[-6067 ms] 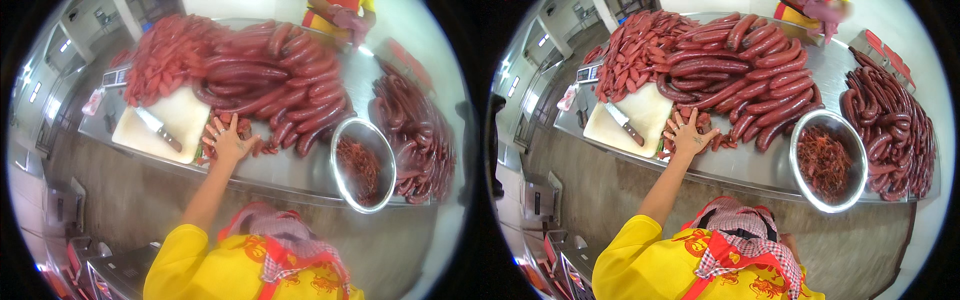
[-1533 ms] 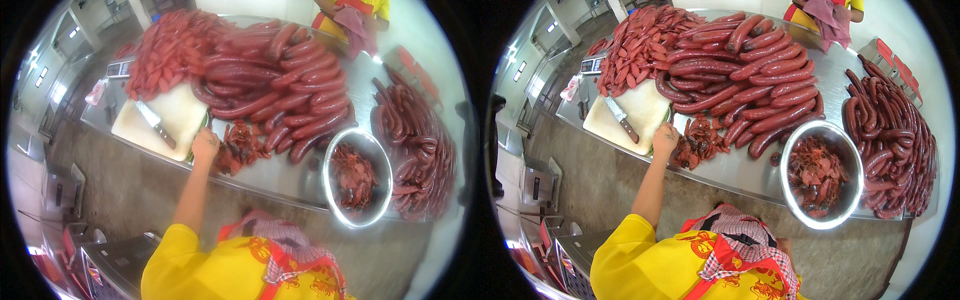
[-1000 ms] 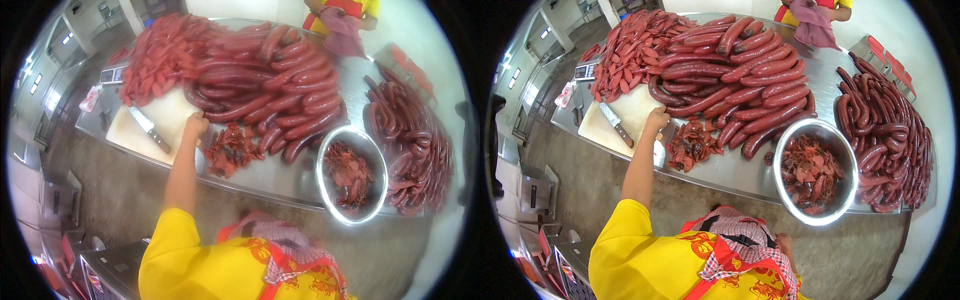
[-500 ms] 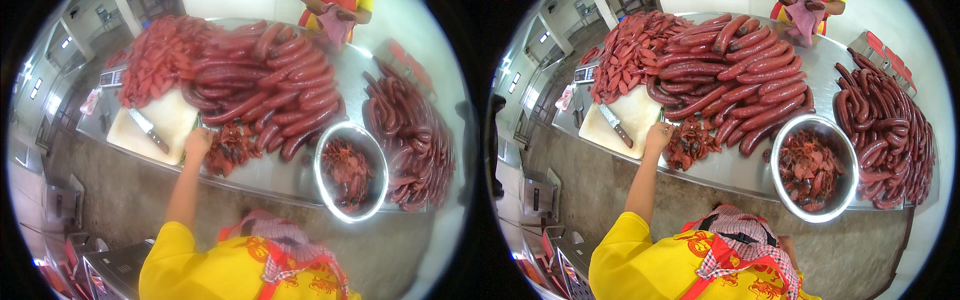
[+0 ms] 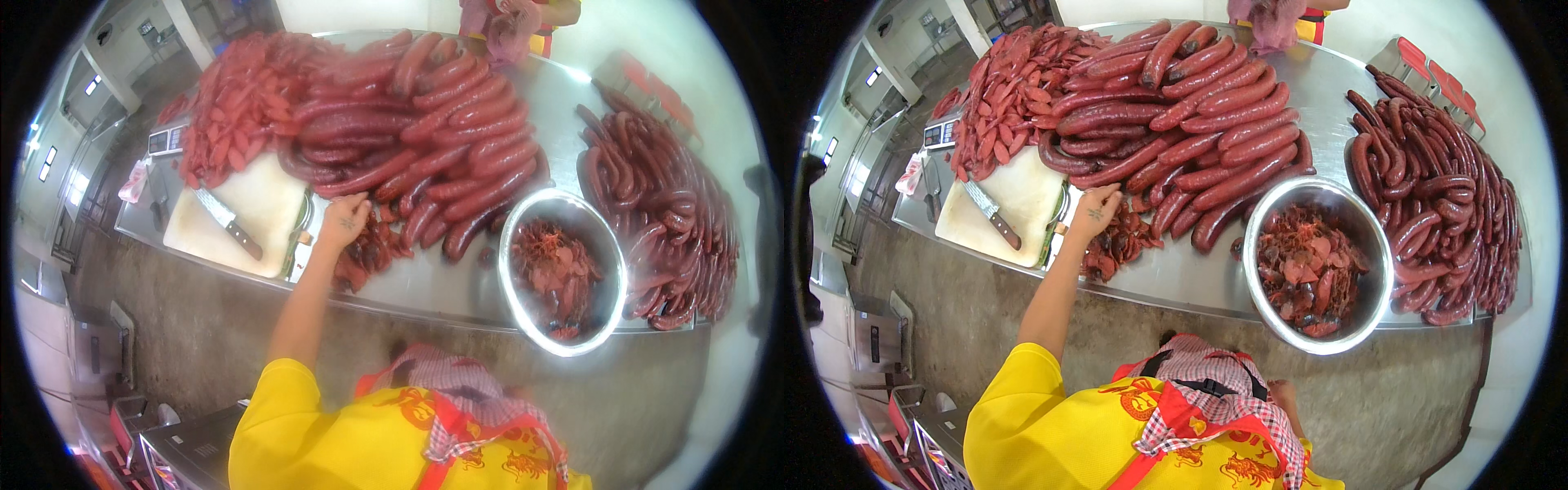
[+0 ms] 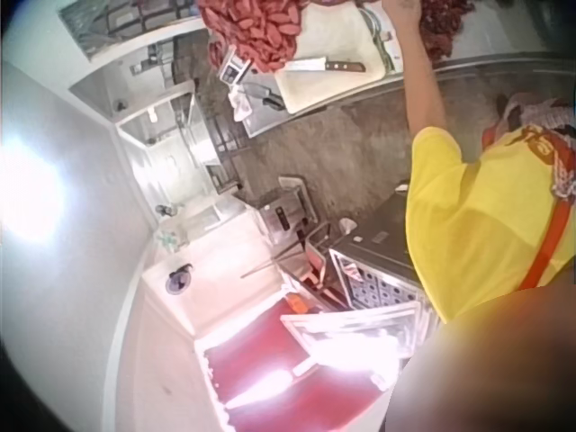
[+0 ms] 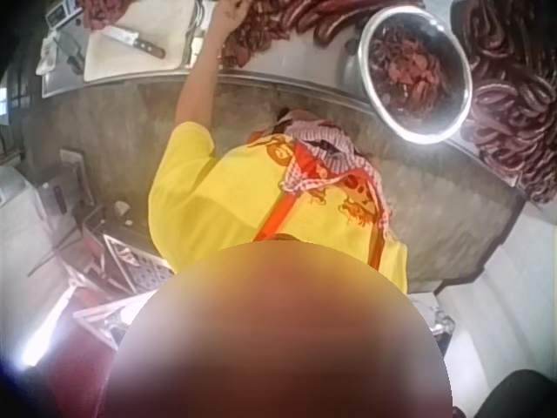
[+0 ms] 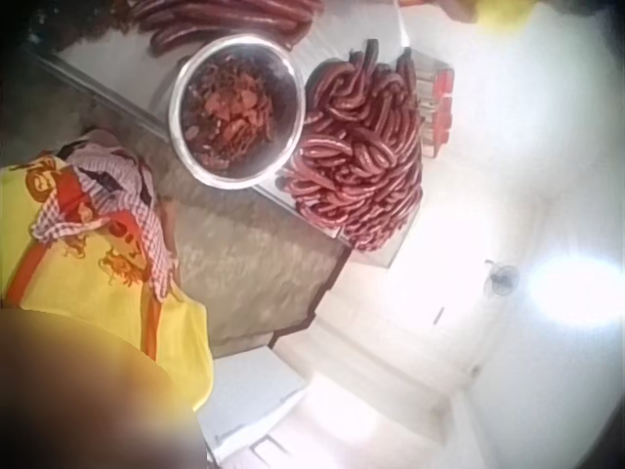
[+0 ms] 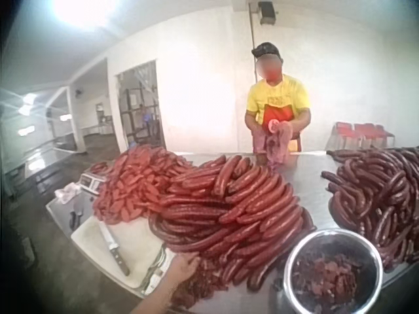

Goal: The person slices long pieces of red meat on a white cutting board using a knife. They repeatedly cut the meat into smaller pieces and place them into a metal bowl. Another person in the background handles similar meat on a separate table.

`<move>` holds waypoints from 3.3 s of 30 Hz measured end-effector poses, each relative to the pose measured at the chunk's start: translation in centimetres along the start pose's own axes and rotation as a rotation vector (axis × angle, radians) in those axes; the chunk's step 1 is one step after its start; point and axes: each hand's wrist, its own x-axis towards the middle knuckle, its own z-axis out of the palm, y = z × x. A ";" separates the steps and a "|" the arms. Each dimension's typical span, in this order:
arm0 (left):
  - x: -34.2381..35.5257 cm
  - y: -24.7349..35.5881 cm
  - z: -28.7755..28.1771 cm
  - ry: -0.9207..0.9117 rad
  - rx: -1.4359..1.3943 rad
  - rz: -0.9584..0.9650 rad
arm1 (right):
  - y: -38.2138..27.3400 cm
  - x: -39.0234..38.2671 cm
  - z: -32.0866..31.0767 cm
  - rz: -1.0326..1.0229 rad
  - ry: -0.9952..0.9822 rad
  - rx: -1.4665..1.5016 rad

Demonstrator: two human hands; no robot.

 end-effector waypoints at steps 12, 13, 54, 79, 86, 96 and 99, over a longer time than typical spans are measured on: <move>0.9 6.1 0.2 -0.488 0.489 -0.210 | -5.9 -1.6 -6.2 0.384 0.110 0.572; 0.5 6.8 -0.2 -0.435 0.497 -0.146 | -6.4 -1.7 -6.4 0.350 0.097 0.580; 2.5 -1.1 -9.6 -0.257 0.474 0.464 | -8.6 -1.1 -9.2 0.732 0.118 0.793; 28.3 14.0 3.4 -0.027 0.583 0.400 | -5.6 -12.2 9.0 1.081 0.161 0.662; 12.1 11.8 -1.9 -0.076 -0.001 0.399 | -1.8 -7.8 5.7 0.946 0.153 0.785; -11.1 10.1 -2.3 -0.204 0.352 -0.126 | -2.8 -2.6 -2.8 0.564 0.107 0.895; -9.8 9.2 1.0 -0.163 0.559 -0.226 | -2.4 1.9 -2.4 0.752 -0.072 0.809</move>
